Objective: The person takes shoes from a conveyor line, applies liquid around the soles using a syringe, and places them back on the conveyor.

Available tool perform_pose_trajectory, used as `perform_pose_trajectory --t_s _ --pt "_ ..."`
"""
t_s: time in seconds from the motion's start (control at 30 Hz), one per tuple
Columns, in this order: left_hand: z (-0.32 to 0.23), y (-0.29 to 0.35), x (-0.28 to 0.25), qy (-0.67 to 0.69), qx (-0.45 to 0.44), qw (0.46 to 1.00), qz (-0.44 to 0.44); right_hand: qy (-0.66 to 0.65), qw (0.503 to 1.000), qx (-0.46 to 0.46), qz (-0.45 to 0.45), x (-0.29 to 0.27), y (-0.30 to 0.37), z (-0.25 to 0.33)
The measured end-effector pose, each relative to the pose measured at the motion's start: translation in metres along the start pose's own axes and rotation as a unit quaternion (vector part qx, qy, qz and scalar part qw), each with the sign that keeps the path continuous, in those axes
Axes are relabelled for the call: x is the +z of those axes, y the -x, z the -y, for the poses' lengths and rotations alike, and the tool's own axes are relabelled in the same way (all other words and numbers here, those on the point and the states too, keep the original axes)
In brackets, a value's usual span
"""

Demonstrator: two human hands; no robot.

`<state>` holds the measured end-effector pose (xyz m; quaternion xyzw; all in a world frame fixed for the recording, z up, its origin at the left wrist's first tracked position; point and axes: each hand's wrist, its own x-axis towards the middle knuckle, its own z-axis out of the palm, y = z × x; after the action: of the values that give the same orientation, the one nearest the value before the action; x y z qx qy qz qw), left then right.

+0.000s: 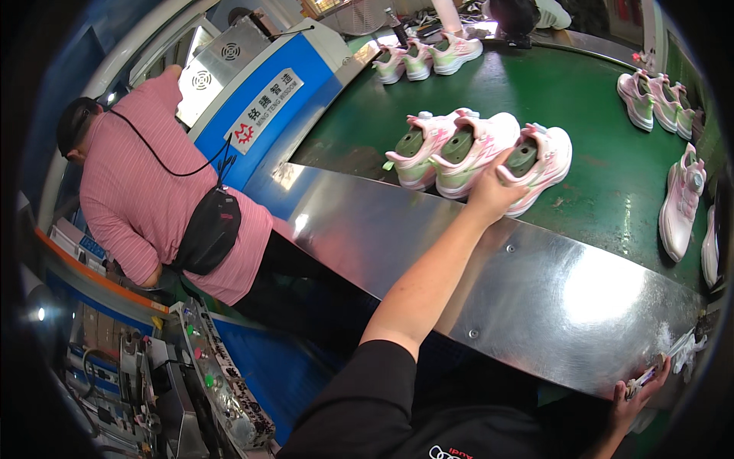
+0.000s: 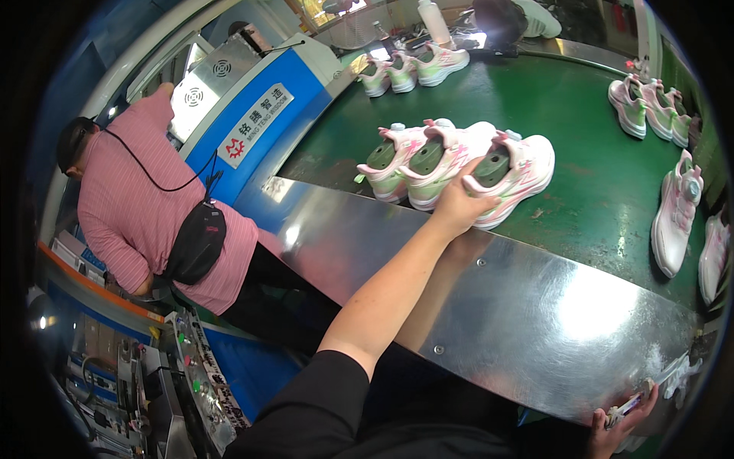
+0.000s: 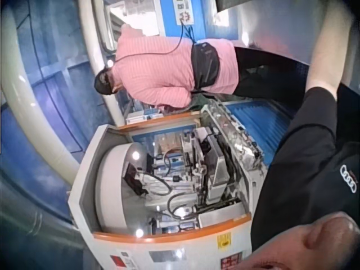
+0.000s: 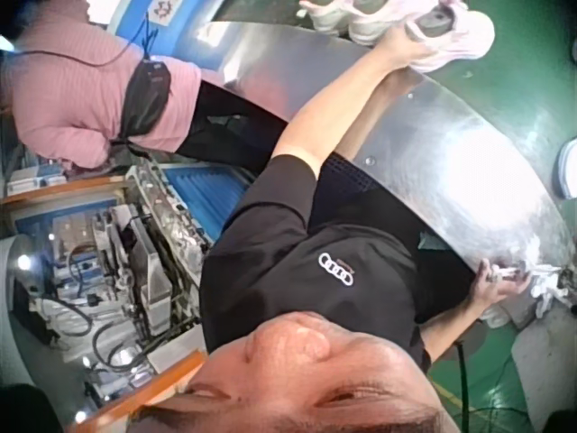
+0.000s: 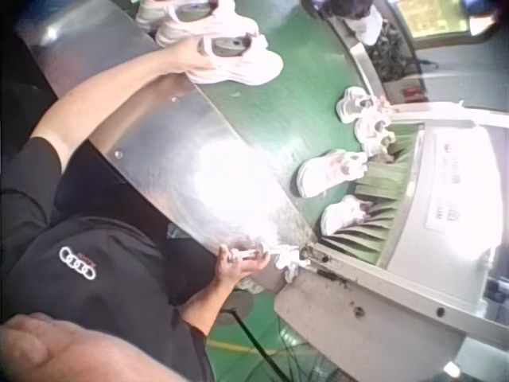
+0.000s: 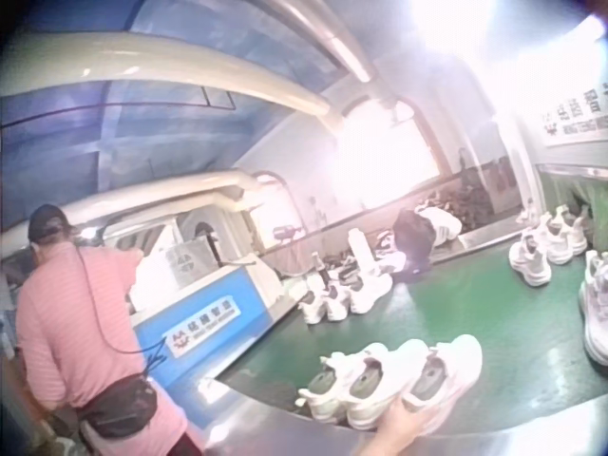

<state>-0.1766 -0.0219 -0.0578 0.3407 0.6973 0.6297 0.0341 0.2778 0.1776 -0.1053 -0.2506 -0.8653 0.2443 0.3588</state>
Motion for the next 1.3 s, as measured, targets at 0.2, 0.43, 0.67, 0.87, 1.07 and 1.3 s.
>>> perform_pose_trajectory --t_s 0.2,0.43,0.67,0.87,1.07,1.3 --pt "-0.033 -0.014 0.013 -0.098 0.001 0.995 0.019 -0.022 1.0 -0.002 0.004 -0.005 0.0 0.001" --pt "-0.055 0.022 -0.01 -0.161 0.004 0.979 0.125 -0.235 0.96 0.149 0.022 0.004 0.006 0.022" --pt "-0.092 0.134 -0.02 -0.353 0.17 0.9 0.188 -0.284 0.939 0.166 0.1 -0.024 0.0 0.037" --pt "-0.081 0.104 0.003 0.153 -0.187 0.961 0.134 -0.333 0.915 0.189 0.129 -0.047 0.012 0.033" --pt "0.023 -0.007 0.006 0.169 -0.273 0.935 0.153 -0.379 0.882 0.237 0.148 -0.044 0.008 0.037" --pt "-0.038 0.0 0.048 0.162 -0.278 0.933 0.16 -0.35 0.89 0.23 0.179 -0.056 0.001 0.066"
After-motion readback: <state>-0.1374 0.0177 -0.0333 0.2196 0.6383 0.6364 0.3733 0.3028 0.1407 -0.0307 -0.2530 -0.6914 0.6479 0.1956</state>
